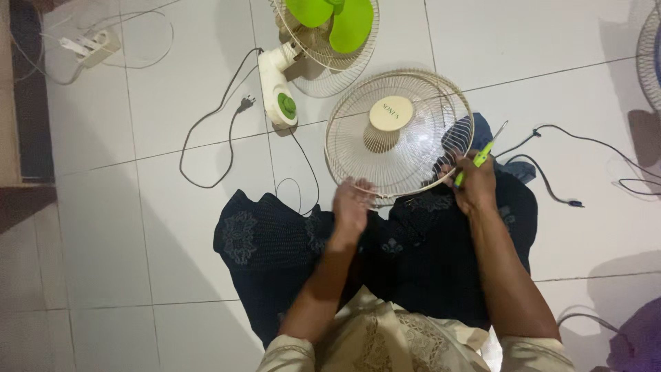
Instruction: The person assembles a small electric fan by attaching a green blade to the motor, securing it with a nut, and then fitting the front and rear wire cages. The person uses a screwdriver to tighten the cage screws and completes the assembly.
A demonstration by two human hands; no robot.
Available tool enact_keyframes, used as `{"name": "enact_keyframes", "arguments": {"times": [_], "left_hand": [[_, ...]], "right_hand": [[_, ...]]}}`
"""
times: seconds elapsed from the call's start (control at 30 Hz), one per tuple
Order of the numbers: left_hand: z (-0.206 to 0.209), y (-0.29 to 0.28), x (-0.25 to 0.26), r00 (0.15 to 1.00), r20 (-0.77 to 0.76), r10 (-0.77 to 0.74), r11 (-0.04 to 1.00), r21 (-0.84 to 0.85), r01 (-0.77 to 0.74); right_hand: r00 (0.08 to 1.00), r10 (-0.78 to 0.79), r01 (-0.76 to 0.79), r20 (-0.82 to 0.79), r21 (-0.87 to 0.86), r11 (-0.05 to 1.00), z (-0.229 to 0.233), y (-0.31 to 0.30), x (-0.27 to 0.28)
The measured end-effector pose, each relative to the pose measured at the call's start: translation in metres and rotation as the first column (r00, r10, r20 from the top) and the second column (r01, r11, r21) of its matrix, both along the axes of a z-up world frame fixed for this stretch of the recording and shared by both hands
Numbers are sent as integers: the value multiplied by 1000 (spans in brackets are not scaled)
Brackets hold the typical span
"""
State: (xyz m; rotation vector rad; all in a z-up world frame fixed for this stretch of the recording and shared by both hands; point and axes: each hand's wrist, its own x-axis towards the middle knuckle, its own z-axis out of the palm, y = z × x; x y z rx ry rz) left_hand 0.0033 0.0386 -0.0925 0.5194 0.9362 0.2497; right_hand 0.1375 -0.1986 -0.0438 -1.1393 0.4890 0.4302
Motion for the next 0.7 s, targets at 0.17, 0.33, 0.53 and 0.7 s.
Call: {"name": "enact_keyframes", "arguments": {"times": [0.17,0.33,0.53,0.7], "left_hand": [[-79,71,18,990,-123,70,982,-168,-91],[-88,71,25,997,49,60,989,-136,-53],[-45,53,18,989,148,10,1000,-30,-6],[-1,51,16,920,383,-84,996,12,86]], "right_hand": [[997,-6,9,77,-35,999,4,4,-4],[984,-59,66,170,-36,997,12,5,-6],[955,-87,105,283,-48,993,10,-4,-1],[951,-208,135,227,298,945,4,-14,9]]}}
